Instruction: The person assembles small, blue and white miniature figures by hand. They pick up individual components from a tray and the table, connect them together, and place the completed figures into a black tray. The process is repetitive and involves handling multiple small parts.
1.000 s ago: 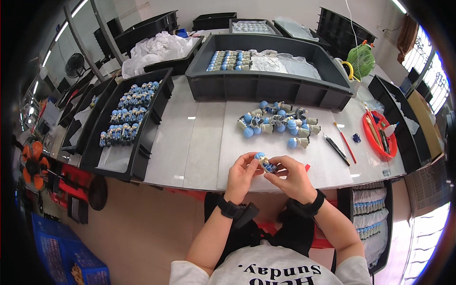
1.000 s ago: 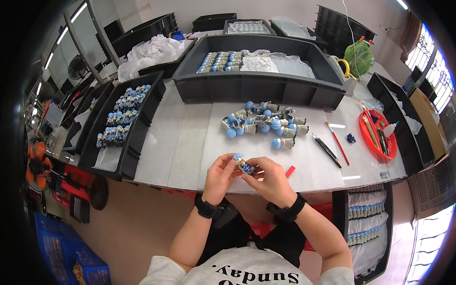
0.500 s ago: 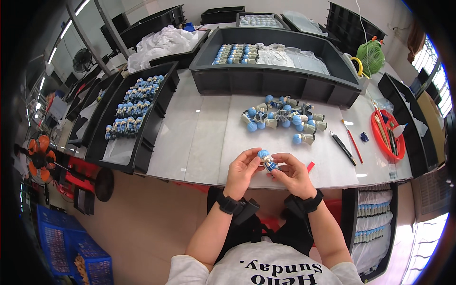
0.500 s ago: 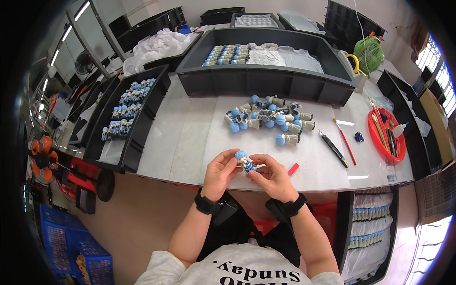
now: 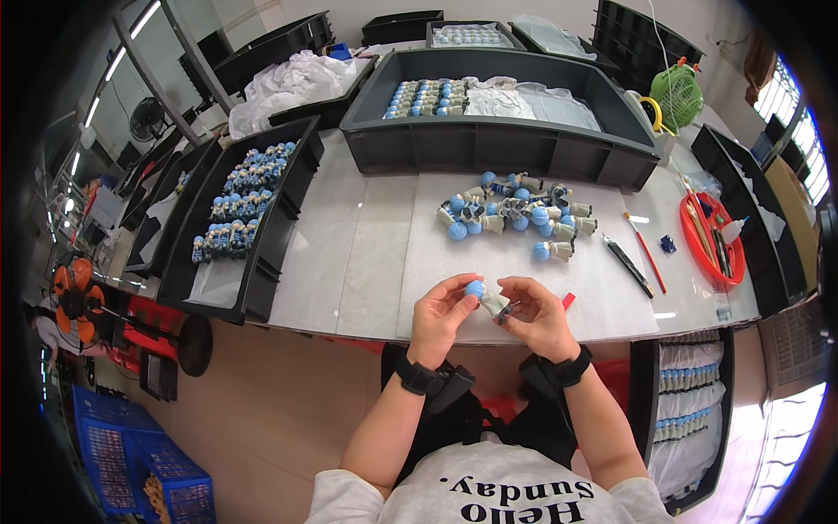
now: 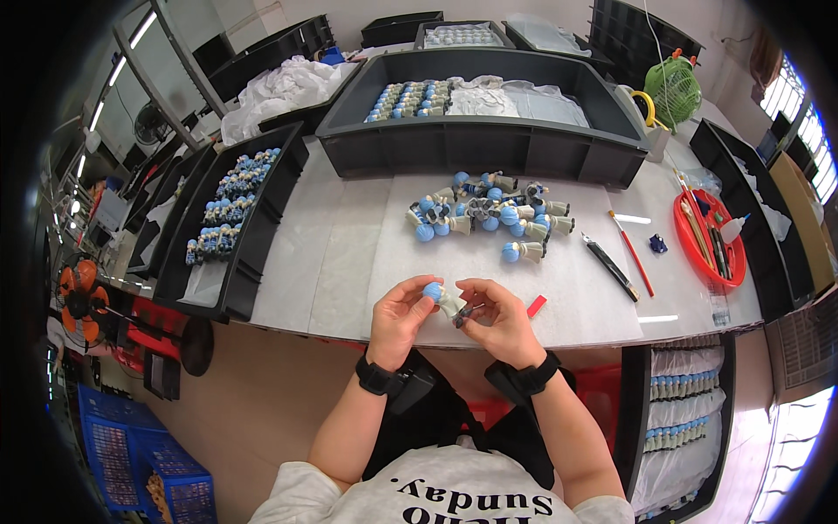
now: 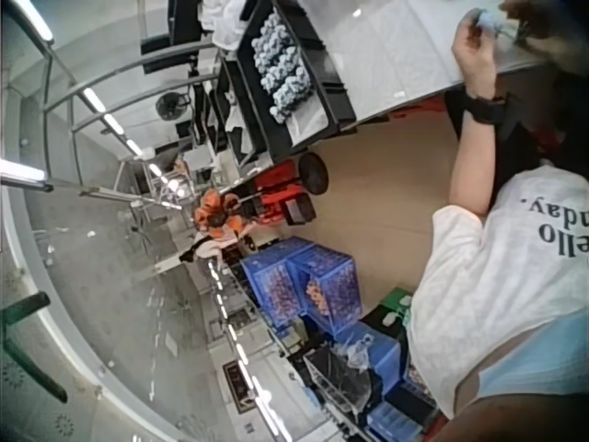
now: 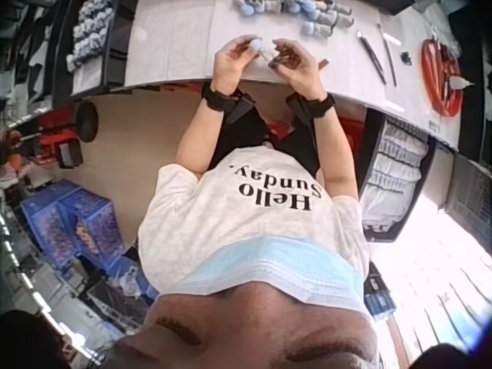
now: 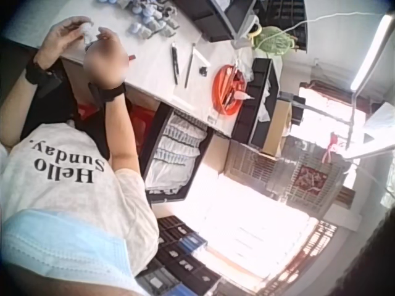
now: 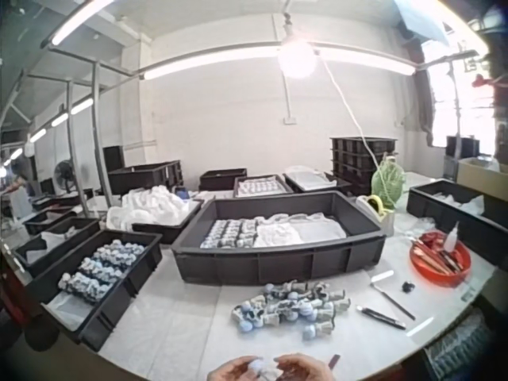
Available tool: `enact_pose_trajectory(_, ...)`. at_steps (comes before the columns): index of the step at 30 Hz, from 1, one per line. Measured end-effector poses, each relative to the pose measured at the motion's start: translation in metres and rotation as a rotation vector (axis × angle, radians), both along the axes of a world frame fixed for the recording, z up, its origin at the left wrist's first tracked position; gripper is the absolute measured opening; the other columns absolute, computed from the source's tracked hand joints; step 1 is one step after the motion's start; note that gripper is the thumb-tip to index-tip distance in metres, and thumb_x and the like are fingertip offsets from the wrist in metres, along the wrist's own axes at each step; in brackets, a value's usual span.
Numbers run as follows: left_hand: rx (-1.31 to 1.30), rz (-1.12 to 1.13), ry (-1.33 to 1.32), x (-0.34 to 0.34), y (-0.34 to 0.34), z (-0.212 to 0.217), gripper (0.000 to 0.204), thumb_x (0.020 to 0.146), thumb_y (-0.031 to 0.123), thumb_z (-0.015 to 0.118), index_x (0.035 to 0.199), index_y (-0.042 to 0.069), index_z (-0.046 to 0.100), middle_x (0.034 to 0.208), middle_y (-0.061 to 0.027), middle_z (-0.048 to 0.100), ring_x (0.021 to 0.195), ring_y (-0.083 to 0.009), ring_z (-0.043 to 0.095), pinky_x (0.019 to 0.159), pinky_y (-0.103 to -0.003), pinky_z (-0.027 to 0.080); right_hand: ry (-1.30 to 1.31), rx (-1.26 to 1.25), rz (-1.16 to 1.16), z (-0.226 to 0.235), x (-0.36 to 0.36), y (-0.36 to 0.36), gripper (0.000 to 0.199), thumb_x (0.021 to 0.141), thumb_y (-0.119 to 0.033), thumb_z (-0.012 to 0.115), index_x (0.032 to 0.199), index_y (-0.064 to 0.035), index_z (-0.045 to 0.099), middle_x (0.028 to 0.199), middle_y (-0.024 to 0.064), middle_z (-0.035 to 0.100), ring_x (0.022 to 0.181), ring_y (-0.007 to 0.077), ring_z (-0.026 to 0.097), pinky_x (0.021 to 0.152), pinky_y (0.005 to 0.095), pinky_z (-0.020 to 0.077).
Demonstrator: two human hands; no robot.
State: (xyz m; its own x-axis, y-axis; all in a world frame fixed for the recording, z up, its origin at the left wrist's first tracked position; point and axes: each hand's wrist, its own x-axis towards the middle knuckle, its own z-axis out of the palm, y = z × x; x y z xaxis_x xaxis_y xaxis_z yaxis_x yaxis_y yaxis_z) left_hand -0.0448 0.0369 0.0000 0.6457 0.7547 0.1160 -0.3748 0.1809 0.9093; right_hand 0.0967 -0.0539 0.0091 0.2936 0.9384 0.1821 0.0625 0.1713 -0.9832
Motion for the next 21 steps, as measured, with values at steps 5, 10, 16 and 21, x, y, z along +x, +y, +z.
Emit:
enact_pose_trajectory(5, -0.079, -0.009, -0.016, 0.0011, 0.0006, 0.0015, 0.028, 0.086, 0.003, 0.047, 0.114, 0.0, 0.049, 0.106, -0.0109, 0.056, 0.092, -0.0141, 0.055, 0.079, -0.026, 0.045, 0.107, -0.026, 0.071, 0.0033, 0.0011, -0.0025, 0.036, 0.076, -0.003, 0.064, 0.108, -0.0008, 0.051, 0.092, 0.0031, 0.053, 0.084, 0.0081, 0.051, 0.075, 0.0218, 0.0442)
enact_pose_trajectory(10, -0.142, -0.039, 0.016, 0.0027, 0.0029, 0.0004, 0.03, 0.089, 0.008, 0.045, 0.117, -0.002, 0.047, 0.102, -0.011, 0.057, 0.088, -0.0163, 0.057, 0.079, -0.029, 0.047, 0.144, -0.002, 0.056, -0.0007, 0.0009, -0.0012, 0.036, 0.077, -0.01, 0.066, 0.107, 0.0014, 0.051, 0.086, 0.0044, 0.056, 0.078, 0.0083, 0.054, 0.069, 0.0209, 0.0461)
enact_pose_trajectory(16, -0.166, -0.039, 0.007, 0.0032, 0.0024, 0.0006, 0.03, 0.089, 0.009, 0.046, 0.116, -0.002, 0.047, 0.1, -0.0104, 0.058, 0.085, -0.0163, 0.058, 0.077, -0.028, 0.048, 0.095, -0.01, 0.049, 0.0026, 0.0005, -0.0008, 0.035, 0.076, -0.01, 0.067, 0.106, 0.0014, 0.052, 0.086, 0.0042, 0.056, 0.078, 0.0088, 0.054, 0.07, 0.0213, 0.0468)
enact_pose_trajectory(21, -0.16, -0.043, 0.009, 0.0035, 0.0024, 0.0008, 0.029, 0.089, 0.008, 0.045, 0.116, -0.002, 0.047, 0.101, -0.0103, 0.058, 0.087, -0.0159, 0.057, 0.077, -0.028, 0.048, 0.093, -0.021, 0.06, 0.0014, 0.0021, -0.0016, 0.039, 0.073, -0.009, 0.069, 0.106, 0.0008, 0.052, 0.088, 0.0043, 0.055, 0.08, 0.0091, 0.053, 0.071, 0.022, 0.0465)
